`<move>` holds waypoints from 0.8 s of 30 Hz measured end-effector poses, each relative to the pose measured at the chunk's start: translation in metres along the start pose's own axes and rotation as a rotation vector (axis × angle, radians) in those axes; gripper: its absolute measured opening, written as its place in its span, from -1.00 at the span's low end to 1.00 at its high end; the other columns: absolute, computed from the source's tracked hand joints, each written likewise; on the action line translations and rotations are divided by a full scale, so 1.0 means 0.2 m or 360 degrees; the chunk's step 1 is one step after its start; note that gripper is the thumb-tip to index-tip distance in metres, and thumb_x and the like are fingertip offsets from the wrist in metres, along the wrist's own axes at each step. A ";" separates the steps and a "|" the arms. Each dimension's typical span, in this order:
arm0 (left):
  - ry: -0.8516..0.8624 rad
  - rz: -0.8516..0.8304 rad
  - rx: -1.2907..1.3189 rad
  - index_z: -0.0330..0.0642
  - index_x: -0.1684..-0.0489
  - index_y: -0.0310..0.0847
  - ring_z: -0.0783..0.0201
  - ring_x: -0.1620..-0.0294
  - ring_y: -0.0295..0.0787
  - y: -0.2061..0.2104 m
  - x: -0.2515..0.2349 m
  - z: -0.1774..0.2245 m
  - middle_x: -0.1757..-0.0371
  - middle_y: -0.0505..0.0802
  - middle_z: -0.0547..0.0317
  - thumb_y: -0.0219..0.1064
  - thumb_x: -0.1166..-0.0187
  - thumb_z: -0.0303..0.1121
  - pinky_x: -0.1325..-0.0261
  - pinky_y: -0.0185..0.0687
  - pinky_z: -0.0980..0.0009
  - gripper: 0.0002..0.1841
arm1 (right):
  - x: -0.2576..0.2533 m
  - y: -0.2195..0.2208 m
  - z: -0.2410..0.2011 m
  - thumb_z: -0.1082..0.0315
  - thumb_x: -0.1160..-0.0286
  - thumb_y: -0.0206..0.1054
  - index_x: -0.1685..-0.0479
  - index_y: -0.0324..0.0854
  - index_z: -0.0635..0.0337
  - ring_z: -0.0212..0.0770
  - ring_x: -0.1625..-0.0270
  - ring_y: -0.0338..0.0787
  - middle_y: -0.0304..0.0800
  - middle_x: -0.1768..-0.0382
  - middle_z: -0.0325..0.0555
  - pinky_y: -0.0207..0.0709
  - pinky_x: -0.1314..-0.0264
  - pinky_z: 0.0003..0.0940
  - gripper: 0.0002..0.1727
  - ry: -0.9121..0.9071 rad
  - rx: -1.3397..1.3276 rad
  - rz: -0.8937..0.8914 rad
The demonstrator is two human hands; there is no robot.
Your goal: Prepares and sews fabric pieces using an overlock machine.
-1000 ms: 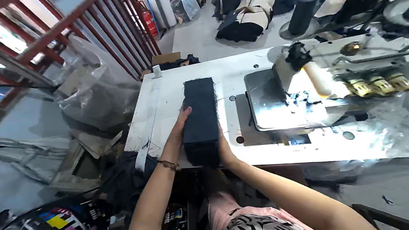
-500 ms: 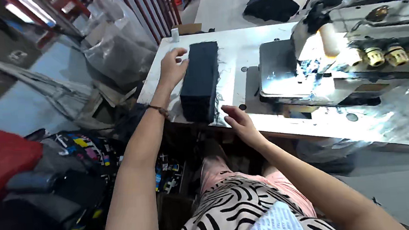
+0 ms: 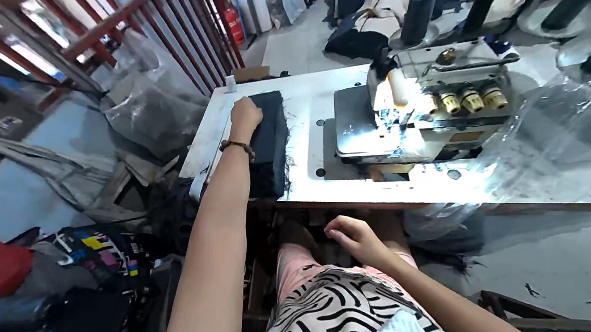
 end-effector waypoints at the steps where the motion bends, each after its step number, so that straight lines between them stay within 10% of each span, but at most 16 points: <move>1: 0.0011 -0.0015 0.0002 -0.56 -0.21 0.64 -0.39 -0.49 0.59 0.01 -0.01 -0.02 -0.35 0.69 -0.54 0.20 -0.74 -0.27 -0.49 0.40 -0.36 -0.58 | 0.01 -0.01 0.00 0.39 -0.68 0.16 0.03 0.72 0.42 -0.45 0.12 0.79 0.84 0.15 -0.01 0.67 -0.05 -0.53 -0.73 0.0019 -0.0015 -0.0009; 8: 0.0602 0.0391 0.0350 -0.49 -0.40 0.40 -0.25 -0.16 0.78 -0.20 0.32 0.12 -0.15 0.77 -0.41 0.11 -0.72 -0.48 -0.27 0.64 -0.15 -0.65 | -0.05 -0.11 -0.06 0.42 -0.68 0.18 0.03 0.70 0.41 -0.52 0.12 0.80 0.84 0.16 -0.14 0.70 -0.05 -0.54 -0.76 -0.0020 -0.0164 0.0161; 13: 0.1287 -0.0205 0.0339 0.05 -0.86 0.18 -0.14 -0.11 0.76 -0.06 0.94 0.36 -0.27 0.74 -0.30 0.28 -0.46 -0.71 -0.13 0.69 -0.05 -0.15 | -0.17 -0.18 -0.17 0.12 -0.30 0.56 -0.39 0.46 0.36 -0.37 -0.43 0.62 0.64 -0.35 -0.06 0.54 -0.50 -0.37 -0.28 -0.0093 -0.0291 0.0562; 17: 0.1557 -0.0541 0.0500 -0.12 -0.41 0.64 0.13 0.08 0.75 0.16 0.97 0.37 -0.03 0.76 -0.06 0.31 -0.44 -0.66 0.08 0.73 0.21 -0.49 | -0.15 -0.18 -0.20 0.43 -0.21 0.59 -0.05 0.71 0.25 -0.54 -0.06 0.84 0.89 0.06 -0.30 0.74 -0.23 -0.50 -0.63 -0.0006 -0.0359 0.0584; 22: 0.1696 -0.0708 0.0754 -0.25 0.02 0.61 0.36 0.29 0.74 0.27 0.89 0.33 0.17 0.78 0.10 0.42 -0.53 -0.45 0.23 0.75 0.41 -0.82 | -0.05 -0.26 -0.07 0.10 -0.12 0.67 -0.45 0.38 0.23 -0.40 -0.49 0.59 0.60 -0.45 -0.14 0.55 -0.52 -0.37 -0.15 0.0008 -0.0254 0.0810; 24: 0.1751 -0.0719 0.0785 -0.25 0.03 0.63 0.40 0.32 0.72 0.31 0.89 0.34 0.25 0.78 0.14 0.32 -0.64 -0.38 0.22 0.71 0.44 -0.86 | -0.02 -0.31 -0.07 0.11 -0.18 0.66 -0.31 0.57 0.19 -0.36 -0.55 0.55 0.56 -0.51 -0.10 0.55 -0.53 -0.34 -0.33 -0.0083 -0.0145 0.0750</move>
Point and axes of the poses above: each hand's wrist, its own x-axis away from the middle knuckle, its own y-axis out of the palm, z = x × y, the point moved 2 cm from there along -x, towards the middle knuckle
